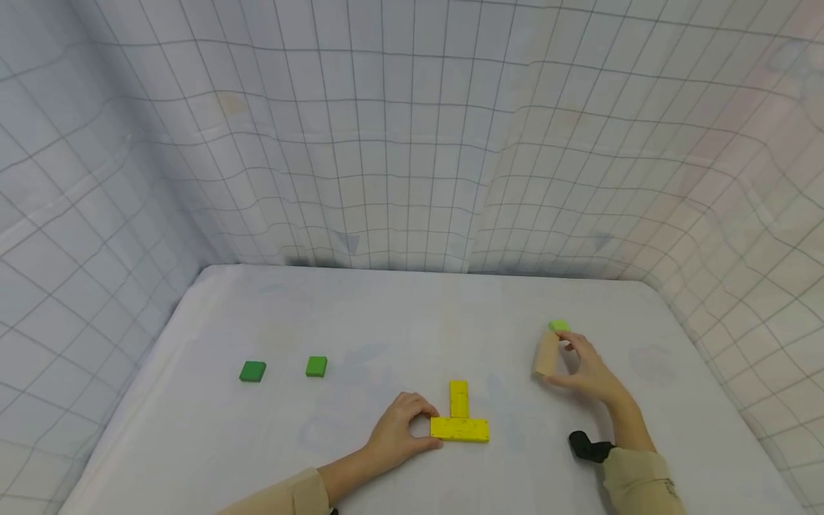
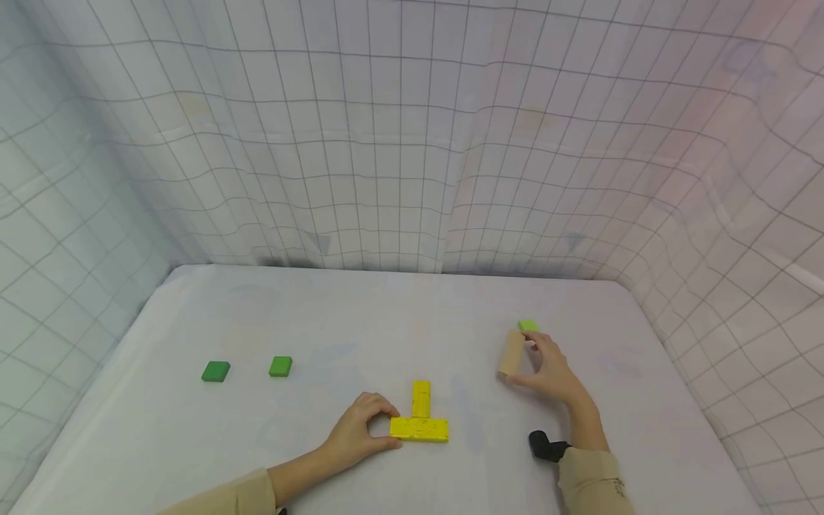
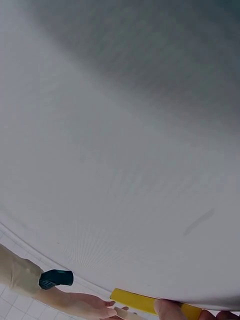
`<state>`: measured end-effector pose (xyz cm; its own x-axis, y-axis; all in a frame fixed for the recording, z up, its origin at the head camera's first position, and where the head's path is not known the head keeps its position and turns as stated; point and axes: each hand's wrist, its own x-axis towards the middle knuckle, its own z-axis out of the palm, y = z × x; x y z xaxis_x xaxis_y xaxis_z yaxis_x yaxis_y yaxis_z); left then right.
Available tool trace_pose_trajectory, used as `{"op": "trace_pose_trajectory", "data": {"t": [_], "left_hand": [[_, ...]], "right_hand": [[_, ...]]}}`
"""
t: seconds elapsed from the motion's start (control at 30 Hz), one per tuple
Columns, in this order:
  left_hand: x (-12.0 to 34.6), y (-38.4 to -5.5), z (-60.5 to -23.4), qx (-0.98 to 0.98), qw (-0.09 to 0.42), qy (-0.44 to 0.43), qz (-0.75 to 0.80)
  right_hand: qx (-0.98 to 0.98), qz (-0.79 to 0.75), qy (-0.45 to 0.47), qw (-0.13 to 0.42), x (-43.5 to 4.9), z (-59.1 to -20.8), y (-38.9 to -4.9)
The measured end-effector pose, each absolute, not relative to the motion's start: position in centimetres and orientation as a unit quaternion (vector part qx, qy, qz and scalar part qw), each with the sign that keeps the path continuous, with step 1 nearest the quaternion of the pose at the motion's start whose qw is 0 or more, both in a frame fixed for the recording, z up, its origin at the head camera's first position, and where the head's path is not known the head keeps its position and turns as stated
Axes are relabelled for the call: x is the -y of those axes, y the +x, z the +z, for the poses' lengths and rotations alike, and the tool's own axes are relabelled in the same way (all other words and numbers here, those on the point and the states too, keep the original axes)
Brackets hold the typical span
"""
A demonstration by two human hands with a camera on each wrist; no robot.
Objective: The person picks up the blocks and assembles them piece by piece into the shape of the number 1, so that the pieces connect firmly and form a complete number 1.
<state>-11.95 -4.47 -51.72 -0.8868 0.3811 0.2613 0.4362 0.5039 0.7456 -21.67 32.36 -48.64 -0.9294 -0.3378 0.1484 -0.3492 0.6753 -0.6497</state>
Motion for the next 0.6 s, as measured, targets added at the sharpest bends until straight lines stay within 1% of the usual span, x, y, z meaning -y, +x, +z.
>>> {"op": "trace_pose_trajectory", "data": {"t": [0.3,0.6], "left_hand": [[4.4,-12.1,-51.7,0.869,0.037,-0.238,-0.432],[4.4,-12.1,-51.8,0.868,0.028,-0.237,-0.436]], "right_hand": [[0.901,0.367,0.232,0.002,-27.8,-48.3,-23.6],[0.897,0.351,0.268,-0.009,-23.9,-48.4,-24.4]]}}
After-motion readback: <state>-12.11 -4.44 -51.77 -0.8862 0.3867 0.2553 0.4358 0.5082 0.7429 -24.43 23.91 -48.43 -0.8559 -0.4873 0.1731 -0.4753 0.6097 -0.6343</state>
